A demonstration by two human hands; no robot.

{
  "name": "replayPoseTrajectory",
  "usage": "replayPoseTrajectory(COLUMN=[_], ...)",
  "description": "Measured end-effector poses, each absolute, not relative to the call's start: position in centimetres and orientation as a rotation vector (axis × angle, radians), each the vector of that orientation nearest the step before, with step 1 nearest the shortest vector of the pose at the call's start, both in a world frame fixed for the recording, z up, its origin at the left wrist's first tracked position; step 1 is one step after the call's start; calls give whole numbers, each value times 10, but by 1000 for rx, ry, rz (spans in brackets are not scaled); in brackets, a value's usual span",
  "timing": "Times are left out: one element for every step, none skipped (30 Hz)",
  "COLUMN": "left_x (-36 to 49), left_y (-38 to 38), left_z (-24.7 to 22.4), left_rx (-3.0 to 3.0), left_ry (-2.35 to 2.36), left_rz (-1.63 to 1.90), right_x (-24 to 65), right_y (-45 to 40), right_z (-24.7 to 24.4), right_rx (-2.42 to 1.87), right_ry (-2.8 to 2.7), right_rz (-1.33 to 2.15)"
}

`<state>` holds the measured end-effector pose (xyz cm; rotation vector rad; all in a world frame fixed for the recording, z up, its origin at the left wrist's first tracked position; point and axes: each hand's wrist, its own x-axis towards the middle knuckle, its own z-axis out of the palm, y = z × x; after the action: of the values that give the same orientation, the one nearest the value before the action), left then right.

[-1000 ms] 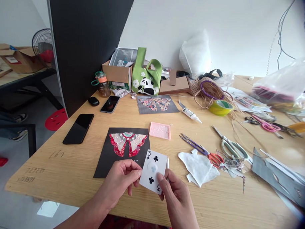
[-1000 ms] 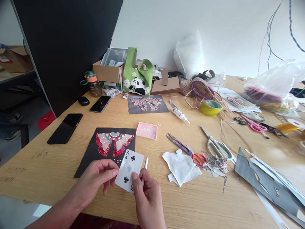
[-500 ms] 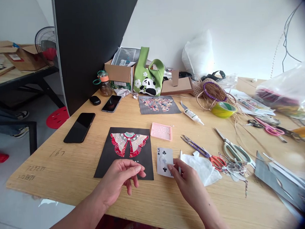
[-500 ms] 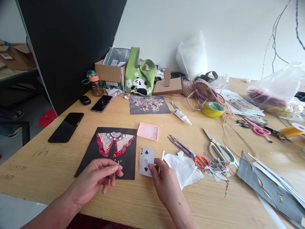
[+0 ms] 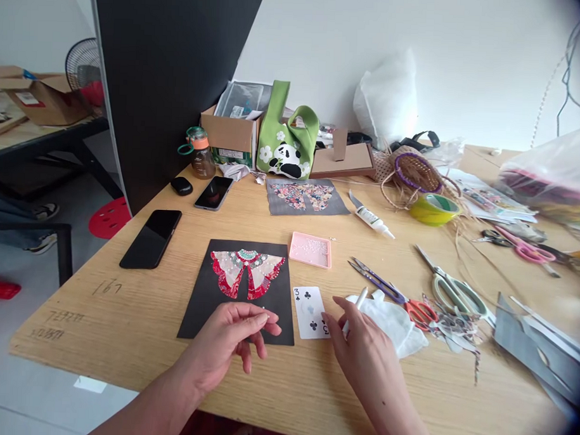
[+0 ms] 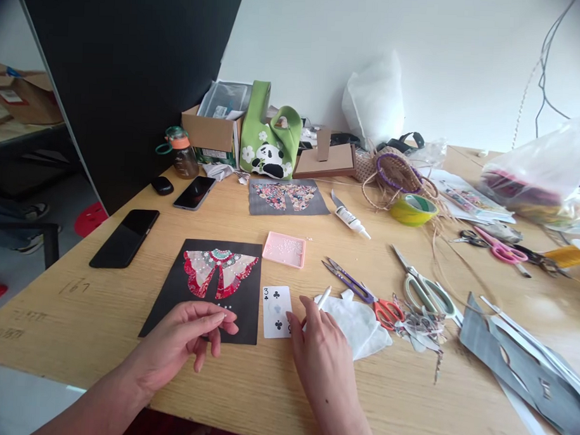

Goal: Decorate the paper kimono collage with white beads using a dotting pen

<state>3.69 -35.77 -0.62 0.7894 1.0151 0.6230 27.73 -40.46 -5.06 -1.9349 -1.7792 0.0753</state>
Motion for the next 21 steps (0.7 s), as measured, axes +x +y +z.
replayPoseTrajectory(left_x=[37, 37, 38, 38, 38, 39, 39, 40, 40, 41, 42, 43, 43, 44, 45, 45, 46, 46, 46, 46, 47], left_y=[-358, -358, -359, -359, -360, -361, -361, -362, -363, -365, -366, -368, -369, -371, -373, -374, -376, -377, -378, -379, -380], left_z=[-6, -7, -7, -7, -6, -6, -5, -4, -3, -2, -1, -1, 0, 0, 0, -1, -1, -1, -1, -1, -1], left_rx=[781, 773, 765, 758, 752, 746, 740, 735, 731, 728, 729, 733, 740, 749, 759, 772, 786, 803, 823, 847, 871], left_ry=[1011, 1006, 1000, 994, 988, 981, 973, 962, 950, 937, 925, 915, 906, 899, 894, 891, 887, 884, 882, 880, 877], left_rz=[620, 616, 612, 606, 600, 593, 587, 582, 579, 580, 584, 591, 599, 610, 620, 629, 635, 642, 648, 654, 661], right_x=[277, 275, 274, 271, 268, 264, 260, 255, 251, 247, 242, 239, 236, 233, 230, 229, 227, 226, 225, 223, 222], right_y=[-406, -407, -408, -410, -412, -415, -418, -421, -423, -426, -428, -430, -431, -431, -432, -432, -432, -433, -433, -434, -435], right_z=[-47, -43, -38, -33, -28, -22, -17, -12, -8, -5, -2, 0, 2, 3, 3, 2, 1, 0, -2, -3, -5], right_rx=[-1915, -1882, -1837, -1781, -1722, -1665, -1613, -1558, -1504, -1446, -1379, -1312, -1257, -1214, -1191, -1188, -1202, -1224, -1250, -1278, -1298], right_ry=[-1780, -1774, -1761, -1746, -1723, -1695, -1664, -1632, -1603, -1570, -1531, -1487, -1443, -1404, -1375, -1353, -1334, -1316, -1303, -1292, -1286], right_rz=[15, -20, -28, -4, 39, 90, 146, 195, 246, 302, 353, 403, 442, 469, 491, 509, 523, 536, 552, 569, 585])
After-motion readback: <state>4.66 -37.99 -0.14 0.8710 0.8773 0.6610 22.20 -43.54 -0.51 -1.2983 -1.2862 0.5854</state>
